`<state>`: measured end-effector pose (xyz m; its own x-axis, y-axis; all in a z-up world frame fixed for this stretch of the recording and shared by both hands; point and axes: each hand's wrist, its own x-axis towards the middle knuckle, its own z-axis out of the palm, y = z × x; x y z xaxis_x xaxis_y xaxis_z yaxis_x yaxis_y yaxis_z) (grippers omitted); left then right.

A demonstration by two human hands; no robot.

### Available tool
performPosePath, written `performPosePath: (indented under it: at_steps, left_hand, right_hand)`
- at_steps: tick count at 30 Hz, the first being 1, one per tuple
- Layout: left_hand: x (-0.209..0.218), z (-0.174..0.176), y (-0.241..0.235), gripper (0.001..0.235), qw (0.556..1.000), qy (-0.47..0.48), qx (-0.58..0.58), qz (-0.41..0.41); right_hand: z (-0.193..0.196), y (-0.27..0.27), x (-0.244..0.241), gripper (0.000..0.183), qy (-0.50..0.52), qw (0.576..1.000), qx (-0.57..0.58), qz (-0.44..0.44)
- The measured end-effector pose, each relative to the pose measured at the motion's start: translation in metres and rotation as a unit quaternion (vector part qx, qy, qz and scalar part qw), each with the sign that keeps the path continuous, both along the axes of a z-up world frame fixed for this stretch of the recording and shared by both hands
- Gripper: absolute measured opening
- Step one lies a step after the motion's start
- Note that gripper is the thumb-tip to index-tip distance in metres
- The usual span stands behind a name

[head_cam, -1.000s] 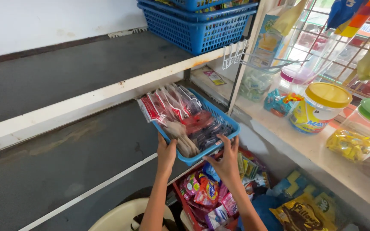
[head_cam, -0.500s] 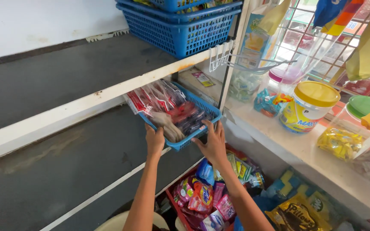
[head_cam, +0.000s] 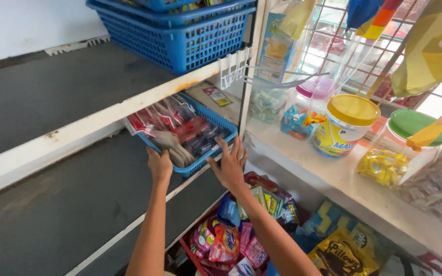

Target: Organizing shelves and packing condiment bottles into a cardboard box.

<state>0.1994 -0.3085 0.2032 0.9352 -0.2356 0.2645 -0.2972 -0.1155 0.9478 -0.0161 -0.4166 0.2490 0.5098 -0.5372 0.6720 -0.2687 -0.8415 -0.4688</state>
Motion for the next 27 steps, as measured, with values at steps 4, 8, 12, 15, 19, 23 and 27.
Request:
performPosePath:
  at_steps: [4,8,12,15,19,23,27]
  left_hand:
    - [-0.005,-0.004,0.006,0.071,1.000,0.027,0.010,-0.003]
    - [0.017,-0.020,-0.016,0.076,1.000,0.016,0.011,0.001]
    - [0.012,-0.017,-0.023,0.076,1.000,-0.008,-0.007,-0.004]
    - [0.000,-0.003,-0.024,0.074,0.998,-0.006,-0.057,-0.027]
    - [-0.003,0.009,-0.027,0.069,0.997,-0.021,-0.070,-0.014]
    - [0.005,-0.007,-0.035,0.063,0.998,-0.021,-0.063,0.007]
    - [-0.004,0.012,-0.029,0.062,0.998,-0.010,-0.056,0.009]
  right_hand:
    - [-0.004,0.004,-0.005,0.069,0.032,0.999,0.005,0.008]
    - [0.002,-0.008,-0.002,0.067,0.023,1.000,-0.012,0.010]
    - [0.005,-0.020,0.001,0.060,0.043,0.999,-0.012,-0.004]
    - [-0.003,-0.025,0.003,0.056,0.033,0.999,-0.019,-0.017]
    - [-0.003,-0.022,0.011,0.045,0.010,0.992,-0.087,-0.088]
    - [-0.001,-0.025,0.013,0.049,0.030,0.989,-0.082,-0.116]
    - [-0.002,-0.024,0.020,0.049,0.028,0.991,-0.076,-0.106]
